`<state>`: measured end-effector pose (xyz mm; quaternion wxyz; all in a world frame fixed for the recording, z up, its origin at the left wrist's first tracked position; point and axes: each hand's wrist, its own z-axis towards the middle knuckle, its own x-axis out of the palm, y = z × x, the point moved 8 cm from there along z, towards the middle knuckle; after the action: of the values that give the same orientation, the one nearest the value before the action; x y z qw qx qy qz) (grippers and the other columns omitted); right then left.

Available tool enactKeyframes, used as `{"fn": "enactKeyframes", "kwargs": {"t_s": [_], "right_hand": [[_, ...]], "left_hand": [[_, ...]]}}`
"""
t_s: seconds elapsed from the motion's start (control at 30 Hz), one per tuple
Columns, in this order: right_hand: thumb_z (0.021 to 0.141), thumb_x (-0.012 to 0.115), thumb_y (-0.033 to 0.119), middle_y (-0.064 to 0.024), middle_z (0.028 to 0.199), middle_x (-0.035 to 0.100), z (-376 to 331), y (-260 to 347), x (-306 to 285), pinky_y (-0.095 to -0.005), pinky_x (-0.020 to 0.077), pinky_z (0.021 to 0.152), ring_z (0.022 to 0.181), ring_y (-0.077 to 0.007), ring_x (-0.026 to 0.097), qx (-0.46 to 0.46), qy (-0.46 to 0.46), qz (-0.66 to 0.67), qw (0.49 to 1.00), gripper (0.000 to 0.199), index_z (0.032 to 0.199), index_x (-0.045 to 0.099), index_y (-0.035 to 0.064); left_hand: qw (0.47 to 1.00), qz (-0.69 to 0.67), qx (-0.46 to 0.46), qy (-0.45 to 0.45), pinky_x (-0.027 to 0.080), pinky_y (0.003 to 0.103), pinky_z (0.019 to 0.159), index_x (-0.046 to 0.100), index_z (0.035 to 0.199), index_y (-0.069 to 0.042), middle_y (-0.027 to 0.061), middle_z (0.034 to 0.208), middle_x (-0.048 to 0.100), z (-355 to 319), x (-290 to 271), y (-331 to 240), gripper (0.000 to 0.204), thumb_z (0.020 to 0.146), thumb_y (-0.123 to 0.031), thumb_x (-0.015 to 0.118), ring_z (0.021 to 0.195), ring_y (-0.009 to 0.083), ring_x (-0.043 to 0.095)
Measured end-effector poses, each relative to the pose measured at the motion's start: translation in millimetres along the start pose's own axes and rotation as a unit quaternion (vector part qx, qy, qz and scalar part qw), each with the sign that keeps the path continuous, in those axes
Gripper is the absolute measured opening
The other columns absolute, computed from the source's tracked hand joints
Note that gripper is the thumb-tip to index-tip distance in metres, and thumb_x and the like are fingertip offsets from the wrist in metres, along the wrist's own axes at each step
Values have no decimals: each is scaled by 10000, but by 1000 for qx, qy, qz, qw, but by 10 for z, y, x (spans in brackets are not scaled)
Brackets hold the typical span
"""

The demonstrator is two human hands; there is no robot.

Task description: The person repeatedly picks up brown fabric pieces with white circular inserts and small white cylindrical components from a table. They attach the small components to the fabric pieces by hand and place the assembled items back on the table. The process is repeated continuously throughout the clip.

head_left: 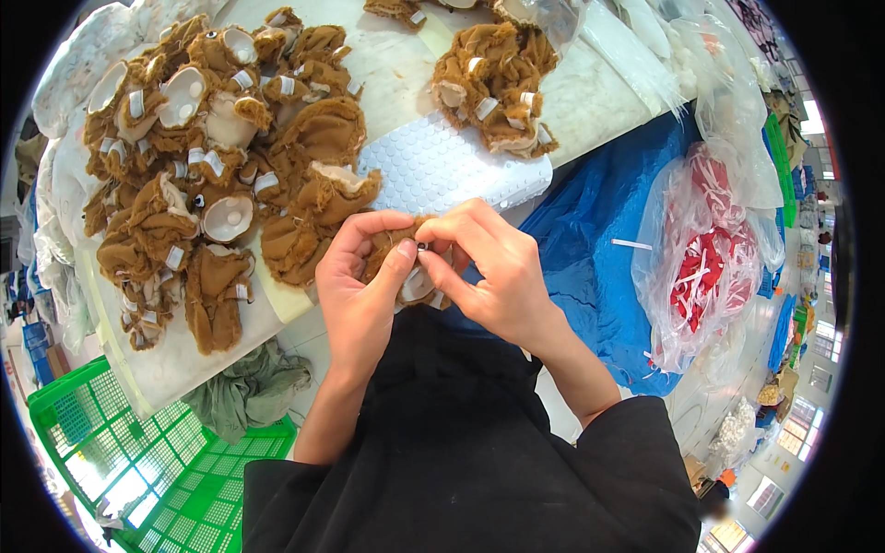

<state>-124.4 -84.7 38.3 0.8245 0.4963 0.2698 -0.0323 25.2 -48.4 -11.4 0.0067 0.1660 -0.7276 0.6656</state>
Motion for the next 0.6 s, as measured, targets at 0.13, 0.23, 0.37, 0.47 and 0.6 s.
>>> {"fn": "enactKeyframes", "kwargs": {"t_s": [0.13, 0.23, 0.37, 0.47, 0.6], "right_hand": [[919, 769, -35, -92, 982, 702, -41, 50, -182, -264, 531, 659, 735, -143, 658, -12, -38, 88, 995, 190, 1103, 732, -4], [925, 742, -44, -84, 977, 706, -65, -10, -366, -262, 518, 670, 751, -131, 630, -24, -95, 87, 991, 167, 1080, 746, 19], [935, 727, -30, -76, 962, 708, -109, -234, -525, -264, 514, 687, 740, -132, 615, 10, -151, 65, 986, 137, 1056, 757, 27], [993, 690, 14, -83, 954, 703, -178, -365, -644, -267, 515, 703, 734, -133, 610, 50, -174, 34, 983, 85, 1053, 750, 16], [1062, 641, 65, -74, 899, 692, -247, -548, -728, -254, 494, 652, 707, -108, 601, 100, -189, 36, 976, 115, 1047, 739, 8]], "left_hand": [[999, -44, -12, 8, 532, 262, 941, 676, 1225, 13, 54, 1153, 722, -14, -24, -301, 214, 1015, -20, 690, 1052, 102, 673], [987, -1, 142, -70, 550, 288, 972, 661, 1260, 28, 115, 1186, 732, 36, -460, -862, 279, 984, 2, 625, 1090, 163, 703], [942, 128, 187, -246, 555, 290, 949, 656, 1310, 43, 123, 1176, 742, 232, -1333, -1125, 297, 1050, -96, 625, 1065, 155, 695], [882, 294, 178, -323, 539, 297, 929, 673, 1299, 14, 113, 1155, 741, 257, -1552, -1111, 299, 1065, -170, 643, 1039, 161, 684], [788, 452, 208, -364, 535, 348, 929, 676, 1291, 5, 124, 1128, 750, 207, -1335, -1204, 321, 1081, -234, 628, 1025, 213, 698]]}}
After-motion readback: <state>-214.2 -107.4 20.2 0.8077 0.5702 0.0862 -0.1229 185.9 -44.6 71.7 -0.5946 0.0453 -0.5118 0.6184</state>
